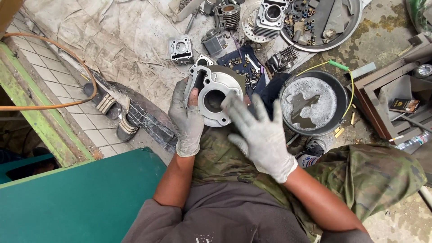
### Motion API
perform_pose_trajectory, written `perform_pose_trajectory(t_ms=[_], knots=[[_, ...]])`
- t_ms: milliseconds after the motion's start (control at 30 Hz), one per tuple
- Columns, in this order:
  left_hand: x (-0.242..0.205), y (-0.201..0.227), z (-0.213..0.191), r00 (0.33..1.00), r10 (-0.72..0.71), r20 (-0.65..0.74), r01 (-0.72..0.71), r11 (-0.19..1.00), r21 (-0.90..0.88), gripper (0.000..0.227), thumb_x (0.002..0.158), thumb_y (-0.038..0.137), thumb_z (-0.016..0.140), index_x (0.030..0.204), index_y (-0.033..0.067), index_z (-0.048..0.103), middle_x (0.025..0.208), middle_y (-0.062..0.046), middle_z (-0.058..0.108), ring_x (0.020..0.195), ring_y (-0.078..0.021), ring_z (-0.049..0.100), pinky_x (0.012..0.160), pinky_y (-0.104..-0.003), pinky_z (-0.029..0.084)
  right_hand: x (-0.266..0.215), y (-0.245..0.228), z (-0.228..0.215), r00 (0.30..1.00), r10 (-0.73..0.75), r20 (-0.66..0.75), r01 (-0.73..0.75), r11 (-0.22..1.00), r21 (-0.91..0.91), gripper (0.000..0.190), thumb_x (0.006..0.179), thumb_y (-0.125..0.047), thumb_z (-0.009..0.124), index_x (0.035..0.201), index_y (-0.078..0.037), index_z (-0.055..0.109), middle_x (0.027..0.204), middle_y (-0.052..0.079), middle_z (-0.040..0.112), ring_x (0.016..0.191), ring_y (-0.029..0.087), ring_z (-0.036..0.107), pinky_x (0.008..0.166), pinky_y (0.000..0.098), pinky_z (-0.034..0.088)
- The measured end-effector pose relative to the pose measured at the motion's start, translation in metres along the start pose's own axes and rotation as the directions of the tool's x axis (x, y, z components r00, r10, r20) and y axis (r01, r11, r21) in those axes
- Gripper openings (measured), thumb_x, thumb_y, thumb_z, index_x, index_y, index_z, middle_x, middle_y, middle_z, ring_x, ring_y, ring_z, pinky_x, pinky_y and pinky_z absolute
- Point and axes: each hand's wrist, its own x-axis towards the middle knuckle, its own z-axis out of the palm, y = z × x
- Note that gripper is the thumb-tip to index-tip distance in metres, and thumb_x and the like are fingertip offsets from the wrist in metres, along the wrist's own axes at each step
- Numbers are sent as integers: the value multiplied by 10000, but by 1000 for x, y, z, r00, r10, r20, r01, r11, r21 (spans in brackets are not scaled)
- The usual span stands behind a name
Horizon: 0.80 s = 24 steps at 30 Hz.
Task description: The person sits on the floor and scrubs a metallic engine cylinder head with a small abrasive block. They hold the part in their lap and rub the surface repeatedly to clean it.
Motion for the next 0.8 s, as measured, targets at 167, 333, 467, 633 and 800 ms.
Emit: perform_pose_trajectory(t_ms=[167,333,467,633,800], knots=[[-6,9,8,996,89,-12,-87,988,127,281,996,216,701,1270,156,699,1191,-121,716,1196,-391,651,1063,-497,487,1,-1,-5,998,-65,-28,64,998,-12,775,916,-683,441,1552,-240,425,1594,3,446,1439,377,374,1074,770,261],[-5,13,7,993,121,10,-121,986,116,273,1003,213,691,1268,144,691,1201,-110,714,1201,-380,649,1064,-487,484,0,15,-3,999,-19,-33,19,1000,2,774,944,-663,437,1567,-204,416,1624,21,417,1468,425,324,1071,799,199],[-2,11,10,989,147,27,-149,984,101,269,994,195,699,1256,134,693,1183,-109,717,1187,-384,655,1059,-488,486,0,4,-10,995,-60,-74,63,998,29,724,1009,-648,296,1574,-207,395,1605,17,434,1453,376,356,1107,749,215],[-3,12,10,989,149,23,-151,981,118,273,995,199,700,1258,130,690,1195,-110,716,1184,-382,655,1048,-489,492,5,21,-2,999,-13,-31,15,999,44,718,970,-627,446,1547,-200,435,1597,20,446,1478,406,330,1072,800,201],[-1,12,11,991,129,37,-132,986,104,280,992,224,711,1261,146,693,1199,-99,717,1181,-352,661,1051,-460,497,-8,4,7,985,-167,-38,169,983,65,733,975,-647,348,1558,-205,400,1589,35,448,1428,383,396,1050,769,250]])
